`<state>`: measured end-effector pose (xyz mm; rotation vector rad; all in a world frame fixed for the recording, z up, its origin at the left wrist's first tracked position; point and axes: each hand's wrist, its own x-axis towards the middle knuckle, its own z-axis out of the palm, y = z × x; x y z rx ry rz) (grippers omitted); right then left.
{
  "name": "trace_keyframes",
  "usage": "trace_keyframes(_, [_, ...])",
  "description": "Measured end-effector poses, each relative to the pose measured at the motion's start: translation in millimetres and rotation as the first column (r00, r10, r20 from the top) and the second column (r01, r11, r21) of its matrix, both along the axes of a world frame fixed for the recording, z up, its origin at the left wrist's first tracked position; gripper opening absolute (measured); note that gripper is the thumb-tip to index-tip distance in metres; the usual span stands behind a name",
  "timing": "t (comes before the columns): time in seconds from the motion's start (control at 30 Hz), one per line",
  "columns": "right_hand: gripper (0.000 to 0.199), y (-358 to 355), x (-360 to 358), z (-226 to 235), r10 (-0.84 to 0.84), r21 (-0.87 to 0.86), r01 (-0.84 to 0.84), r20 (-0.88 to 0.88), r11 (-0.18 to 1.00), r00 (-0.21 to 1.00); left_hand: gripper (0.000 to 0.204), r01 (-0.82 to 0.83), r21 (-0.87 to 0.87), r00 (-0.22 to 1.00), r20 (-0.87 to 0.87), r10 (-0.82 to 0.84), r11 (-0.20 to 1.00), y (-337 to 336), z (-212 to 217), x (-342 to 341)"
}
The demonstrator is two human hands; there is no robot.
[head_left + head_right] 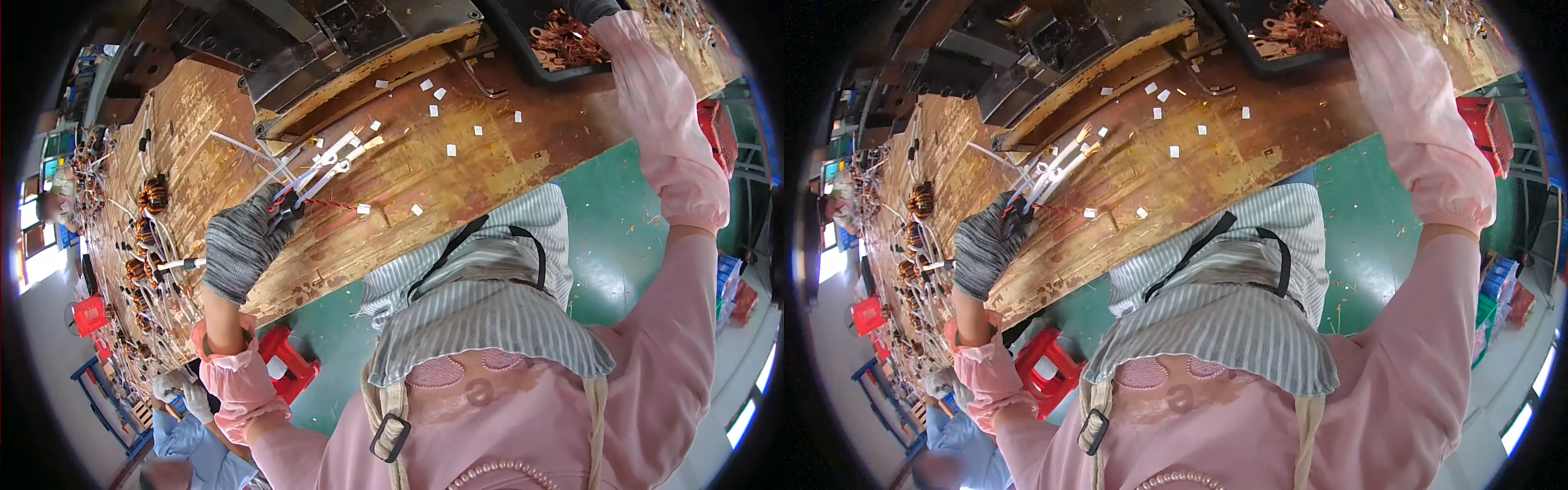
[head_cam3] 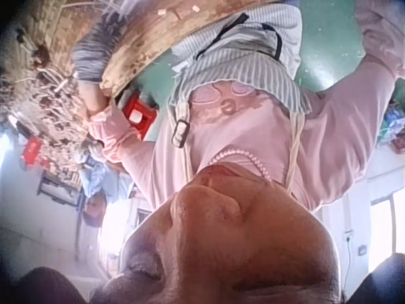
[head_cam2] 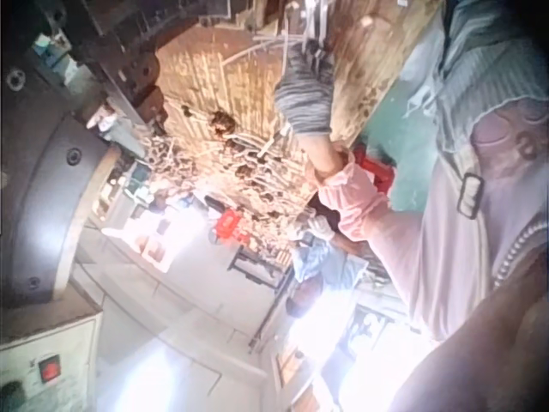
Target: The person strips the insulation from white electrical wires using pliers and then uses a press machine to attach copper terminals to the wire ends. The person handles the wires and tools with gloved hands, repeatedly performing the stripping and crimping actions.
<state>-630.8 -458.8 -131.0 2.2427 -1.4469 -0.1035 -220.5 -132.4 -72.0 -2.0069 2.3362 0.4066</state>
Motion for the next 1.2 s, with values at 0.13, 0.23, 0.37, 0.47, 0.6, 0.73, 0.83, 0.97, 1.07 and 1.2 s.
trace_keyframes(0.13, [0.023,-18.8,-15.4,-22.6,0.065,-0.161,-0.044,0.13,0.986,0.989,0.027,0.048,-0.077,0.999,0.015,-0.047,0.996,0.6,-1.5,1.4])
trace_keyframes(0.23, [0.023,-68.3,-63.5,-47.9,0.15,-0.048,-0.15,0.58,0.988,0.801,0.025,0.07,-0.07,0.996,0.06,-0.066,0.995,-4.2,-2.2,2.3])
trace_keyframes(0.37, [0.025,-19.6,-49.3,-6.2,0.097,0.022,-0.19,0.8,0.982,0.593,0.025,0.062,-0.074,0.996,0.075,-0.057,0.995,-2.4,-6.2,4.5])
trace_keyframes(0.47, [0.029,72.3,20.4,34.9,0.326,-0.1,-0.383,0.739,0.919,0.59,0.025,0.026,-0.077,0.998,0.067,-0.021,0.997,8.1,-7.8,5.1])
trace_keyframes(0.6, [0.035,192.9,104.3,43.6,0.593,-0.009,-0.715,0.566,0.699,0.573,0.027,0.054,-0.093,0.998,0.04,-0.051,0.994,-2.4,-10.1,8.5])
trace_keyframes(0.73, [0.034,210.4,176.0,12.2,0.775,-0.106,-0.818,0.406,0.566,0.484,0.026,0.041,-0.063,0.984,0.175,-0.029,0.997,5.3,5.6,2.8])
trace_keyframes(0.83, [0.03,205.3,183.1,-3.8,0.697,0.167,-0.821,0.454,0.546,0.556,0.024,0.128,-0.1,0.985,0.124,-0.115,0.987,-6.4,-5.5,6.7])
trace_keyframes(0.97, [0.028,249.1,176.4,-20.0,0.351,0.189,-0.791,0.819,0.581,0.453,0.025,0.114,-0.11,0.992,0.065,-0.107,0.987,5.7,-4.3,9.8])
trace_keyframes(1.07, [0.032,277.4,181.9,-44.2,-0.148,0.093,-0.834,0.989,0.544,0.014,0.027,0.144,-0.103,0.989,0.061,-0.138,0.984,7.6,-4.2,11.6])
trace_keyframes(1.2, [0.032,279.6,158.5,-9.3,-0.839,0.545,-0.838,0.445,-0.024,0.313,0.023,0.131,-0.04,0.991,0.019,-0.13,0.991,3.5,2.3,-0.2])
